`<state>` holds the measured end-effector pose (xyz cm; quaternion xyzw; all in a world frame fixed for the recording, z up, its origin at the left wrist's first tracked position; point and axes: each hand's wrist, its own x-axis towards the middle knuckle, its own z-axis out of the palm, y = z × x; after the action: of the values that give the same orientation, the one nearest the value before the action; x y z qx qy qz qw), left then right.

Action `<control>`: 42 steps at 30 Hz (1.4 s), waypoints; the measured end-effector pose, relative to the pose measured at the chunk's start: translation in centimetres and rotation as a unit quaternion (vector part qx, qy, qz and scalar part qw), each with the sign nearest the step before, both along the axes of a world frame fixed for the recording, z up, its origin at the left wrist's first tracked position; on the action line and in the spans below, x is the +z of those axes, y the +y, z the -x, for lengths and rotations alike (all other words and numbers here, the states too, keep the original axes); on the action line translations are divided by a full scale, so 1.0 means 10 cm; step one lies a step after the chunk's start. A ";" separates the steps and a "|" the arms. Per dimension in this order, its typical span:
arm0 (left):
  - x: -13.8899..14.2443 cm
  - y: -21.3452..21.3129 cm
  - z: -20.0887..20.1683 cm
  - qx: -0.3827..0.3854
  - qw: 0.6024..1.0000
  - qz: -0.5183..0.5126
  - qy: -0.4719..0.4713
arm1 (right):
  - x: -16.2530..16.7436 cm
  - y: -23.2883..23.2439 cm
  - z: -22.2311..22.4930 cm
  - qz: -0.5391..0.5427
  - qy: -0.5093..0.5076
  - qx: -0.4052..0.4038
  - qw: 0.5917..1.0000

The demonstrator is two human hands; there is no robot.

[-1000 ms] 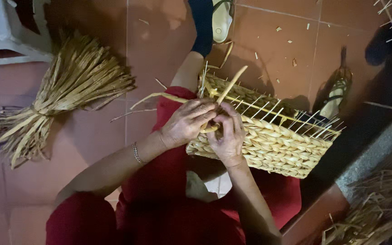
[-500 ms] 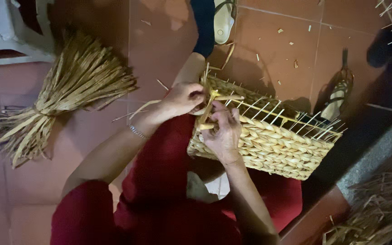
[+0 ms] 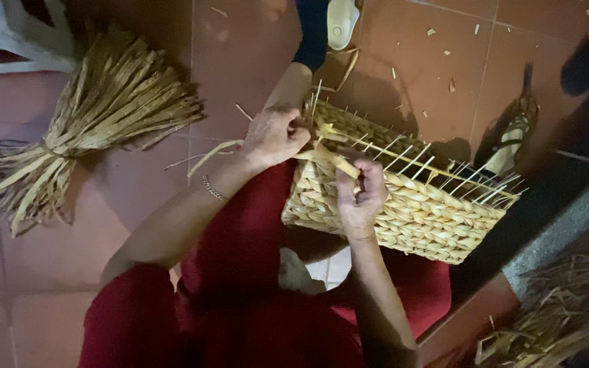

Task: The person sits on the floor weaving a water hyacinth basket, threading and tightening woven strips around the rim and between the upright stakes, pulling strips taut by hand and reaching for new strips from bundles beside them.

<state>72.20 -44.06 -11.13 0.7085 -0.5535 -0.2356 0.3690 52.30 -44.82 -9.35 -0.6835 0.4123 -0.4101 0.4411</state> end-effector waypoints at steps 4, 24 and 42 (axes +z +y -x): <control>-0.15 -0.14 0.06 0.013 0.992 -0.052 -0.118 | -0.04 0.00 0.03 0.015 -0.027 0.005 1.000; 0.07 0.77 -0.78 0.129 0.982 0.128 -0.048 | 0.17 0.79 1.23 0.118 0.138 -0.026 0.983; 0.20 1.27 1.01 -0.186 0.974 -0.097 -0.079 | 0.23 3.28 3.91 -0.111 0.210 -0.601 0.764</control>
<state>62.14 -31.39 -9.13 0.6417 -0.6776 -0.2962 0.2032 13.18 -12.02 -7.09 -0.3113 0.8633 -0.3892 0.0799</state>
